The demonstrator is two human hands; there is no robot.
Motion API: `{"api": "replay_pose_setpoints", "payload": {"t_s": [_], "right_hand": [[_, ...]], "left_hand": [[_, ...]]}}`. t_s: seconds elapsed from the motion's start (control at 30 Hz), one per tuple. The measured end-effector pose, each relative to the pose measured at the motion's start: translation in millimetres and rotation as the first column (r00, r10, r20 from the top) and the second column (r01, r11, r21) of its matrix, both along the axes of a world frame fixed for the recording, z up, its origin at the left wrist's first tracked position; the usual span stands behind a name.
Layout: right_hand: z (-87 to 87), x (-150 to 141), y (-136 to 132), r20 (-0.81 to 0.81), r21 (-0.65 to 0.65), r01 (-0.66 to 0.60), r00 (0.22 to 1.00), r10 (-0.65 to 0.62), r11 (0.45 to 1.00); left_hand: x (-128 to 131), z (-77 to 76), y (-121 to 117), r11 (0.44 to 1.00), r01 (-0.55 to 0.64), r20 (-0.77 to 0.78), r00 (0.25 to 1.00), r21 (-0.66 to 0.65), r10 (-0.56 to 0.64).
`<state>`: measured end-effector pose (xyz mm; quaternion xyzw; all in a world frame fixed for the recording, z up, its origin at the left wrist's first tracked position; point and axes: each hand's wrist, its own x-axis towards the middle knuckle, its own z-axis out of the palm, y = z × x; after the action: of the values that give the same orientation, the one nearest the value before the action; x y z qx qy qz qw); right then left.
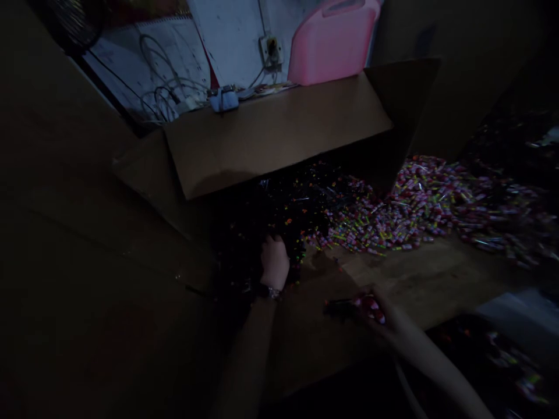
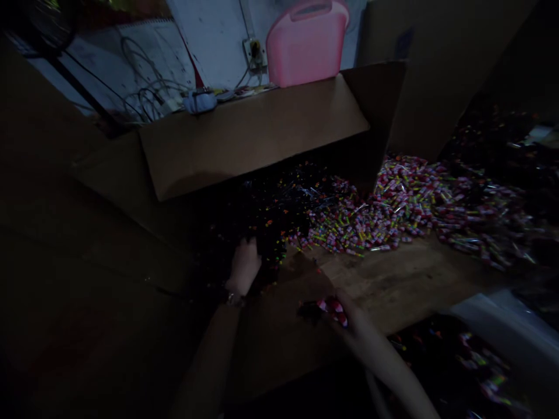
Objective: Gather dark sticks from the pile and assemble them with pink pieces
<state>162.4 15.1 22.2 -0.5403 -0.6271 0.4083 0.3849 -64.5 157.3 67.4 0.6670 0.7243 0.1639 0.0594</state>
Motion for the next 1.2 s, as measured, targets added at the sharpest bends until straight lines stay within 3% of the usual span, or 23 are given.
{"api": "replay_pose_setpoints", "payload": {"t_s": [0.2,0.27,0.4,0.47,0.57,0.63,0.8,0.93,1.0,1.07,1.1,1.2], "right_hand": [[-1.3,18,-1,0.035,0.014,0.019,0.999,-0.020,1.000],[-2.7,19,2,0.001,-0.006,0.066,0.998,-0.066,0.998],[0.2,4,8,-0.098,-0.057,0.153,0.983,-0.158,0.987],[2.6,-7,11,-0.122,-0.081,0.142,0.981,-0.151,0.987],[0.9,-18,12,-0.132,-0.107,0.111,0.983,-0.124,0.988],[-4.3,-21,12,-0.126,-0.122,0.109,0.984,-0.124,0.987],[-11.6,-27,6,-0.130,-0.178,0.107,0.983,-0.131,0.978],[-5.6,-39,1,-0.169,-0.158,0.112,0.976,-0.138,0.981],[-3.5,-43,0,-0.176,-0.139,0.122,0.974,-0.146,0.983],[-0.7,-44,1,-0.184,-0.138,0.126,0.971,-0.150,0.982],[1.8,-43,2,-0.195,-0.143,0.118,0.970,-0.145,0.983],[16.1,-37,2,-0.242,-0.124,0.090,0.963,-0.118,0.988]], "left_hand": [[-48,5.6,-28,0.996,0.021,0.233,0.973,-0.087,0.000],[-54,2.6,-45,0.994,0.018,0.390,0.920,-0.106,0.025],[-47,-14.0,-69,0.992,0.005,0.751,0.653,-0.125,0.091],[-38,-23.9,-73,0.990,-0.080,0.840,0.525,-0.114,0.139],[-26,-33.4,-75,0.965,-0.223,0.954,0.230,-0.140,0.191],[-23,-34.2,-75,0.948,-0.254,0.973,0.077,-0.194,0.219],[-27,-22.8,-82,0.922,-0.114,0.924,-0.143,-0.371,0.354],[-24,-12.5,-93,0.915,-0.018,0.880,-0.280,-0.404,0.383],[-19,-8.4,-98,0.920,0.024,0.874,-0.303,-0.392,0.381],[-12,-4.3,-105,0.940,0.022,0.912,-0.235,-0.340,0.335],[-8,-2.2,-108,0.955,0.012,0.944,-0.149,-0.296,0.295],[-1,5.1,-119,0.987,0.078,0.966,0.230,-0.137,0.116]]}}
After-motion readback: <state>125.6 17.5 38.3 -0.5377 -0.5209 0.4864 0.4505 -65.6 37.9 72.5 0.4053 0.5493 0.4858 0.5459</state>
